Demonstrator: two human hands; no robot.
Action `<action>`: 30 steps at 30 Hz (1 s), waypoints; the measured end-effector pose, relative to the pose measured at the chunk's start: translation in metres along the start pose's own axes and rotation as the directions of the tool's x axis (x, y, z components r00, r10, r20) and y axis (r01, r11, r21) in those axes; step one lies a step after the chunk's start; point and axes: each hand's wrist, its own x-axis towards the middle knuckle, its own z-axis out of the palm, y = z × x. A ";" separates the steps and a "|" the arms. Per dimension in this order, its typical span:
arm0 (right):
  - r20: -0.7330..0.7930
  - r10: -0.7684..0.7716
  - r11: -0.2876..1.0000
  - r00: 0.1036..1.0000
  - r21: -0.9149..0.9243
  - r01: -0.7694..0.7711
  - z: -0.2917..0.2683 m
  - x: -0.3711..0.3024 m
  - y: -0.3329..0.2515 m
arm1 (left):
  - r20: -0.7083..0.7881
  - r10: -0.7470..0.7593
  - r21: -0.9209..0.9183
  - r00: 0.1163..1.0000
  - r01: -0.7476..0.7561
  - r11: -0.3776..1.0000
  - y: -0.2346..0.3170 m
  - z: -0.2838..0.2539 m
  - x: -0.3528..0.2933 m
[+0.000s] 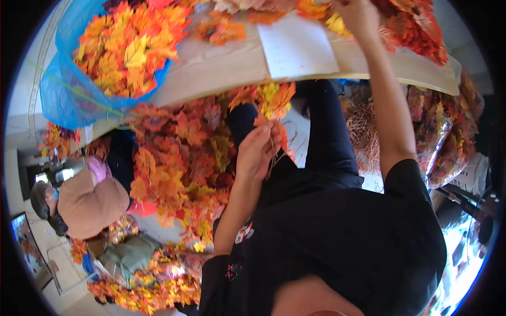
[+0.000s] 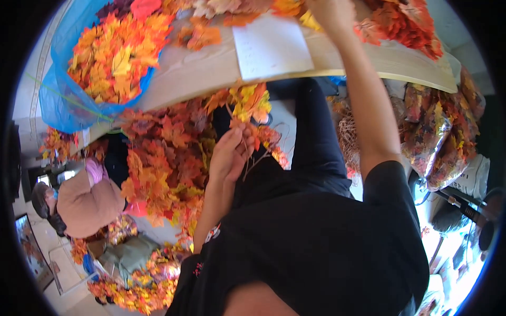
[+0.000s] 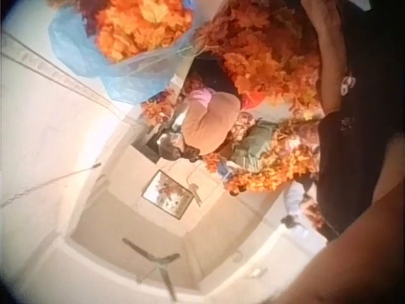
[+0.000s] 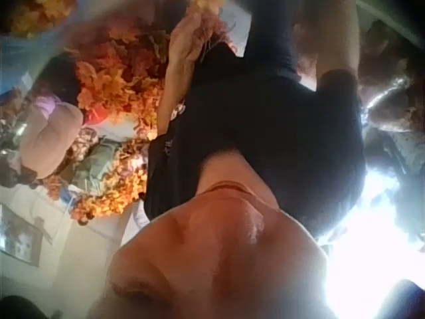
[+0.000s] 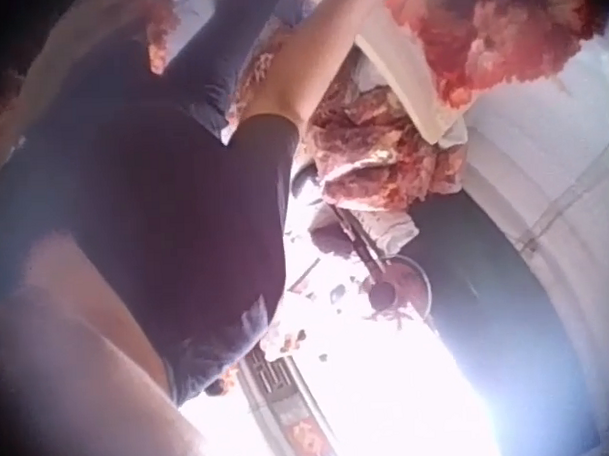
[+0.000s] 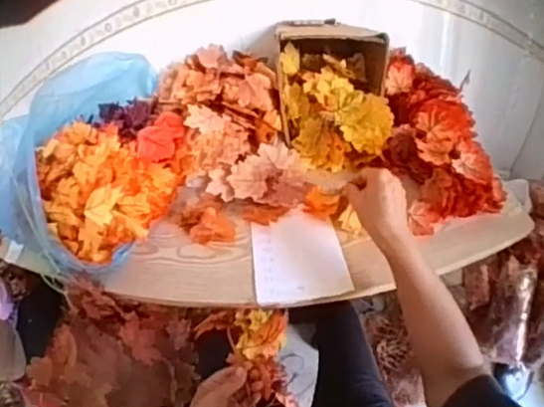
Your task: The person assembles artificial maple leaves onto wire stems by hand.
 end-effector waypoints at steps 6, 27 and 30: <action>0.021 -0.035 0.970 0.999 0.243 0.029 0.000 0.019 0.012 | 0.091 0.060 -0.184 0.994 -0.042 0.982 0.002 -0.012 0.013; 0.668 -0.378 0.916 0.641 0.369 0.156 -0.055 -0.169 -0.050 | 0.111 0.181 0.083 0.977 -0.190 0.978 0.006 0.004 0.018; 0.628 -0.357 0.880 0.692 0.474 0.023 -0.033 -0.195 -0.056 | 0.070 0.249 0.144 0.966 -0.257 0.956 -0.001 0.011 0.019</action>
